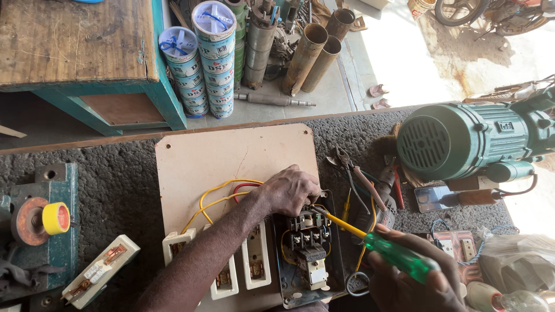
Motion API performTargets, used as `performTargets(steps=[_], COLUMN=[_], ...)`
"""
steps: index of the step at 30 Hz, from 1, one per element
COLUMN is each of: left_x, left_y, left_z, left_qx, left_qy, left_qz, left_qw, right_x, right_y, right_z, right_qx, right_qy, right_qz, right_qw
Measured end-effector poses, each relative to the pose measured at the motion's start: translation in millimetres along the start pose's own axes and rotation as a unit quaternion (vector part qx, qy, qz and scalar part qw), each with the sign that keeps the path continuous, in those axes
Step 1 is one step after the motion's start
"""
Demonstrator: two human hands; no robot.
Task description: The person uses pliers and a screwdriver to connect wires to a contactor and several white electrical components mounted on a board. They strip wire ends, insert them into terminals, and tighten screws to secure the connections.
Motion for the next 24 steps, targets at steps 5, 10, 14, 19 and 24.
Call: performTargets(steps=[5, 10, 14, 19, 24], left_x=[0.7, 0.8, 0.7, -2.5, -1.4], left_y=[0.0, -0.2, -1.1, -4.4, -3.9], left_z=[-0.8, -0.9, -1.6, -0.6, 0.5], left_qx=[-0.002, 0.001, 0.005, 0.021, -0.006], left_qy=[0.004, -0.003, -0.003, -0.016, 0.011], left_qz=[0.016, -0.005, 0.006, -0.008, -0.005], left_qw=[1.0, 1.0, 1.0, 1.0, 1.0], right_x=[8.4, 2.7, 7.0, 45.1, 111.5], right_y=[12.7, 11.6, 27.8, 103.5, 120.3], right_z=[14.2, 5.5, 21.6, 40.4, 70.8], right_qx=[-0.012, 0.065, 0.056, -0.234, -0.281], right_qy=[0.167, 0.128, 0.216, 0.189, 0.433], right_qz=[0.086, 0.171, 0.053, -0.161, 0.071], right_qw=[0.982, 0.975, 0.973, 0.94, 0.853])
Point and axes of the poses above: each hand's wrist, its own z-axis towards the middle knuckle, its own x-axis out of the palm, y = z × x, the point moved 6 cm from there along z, towards the middle knuckle, and after that the axes turned 12 degrees about -z, right-handed, at the moved point
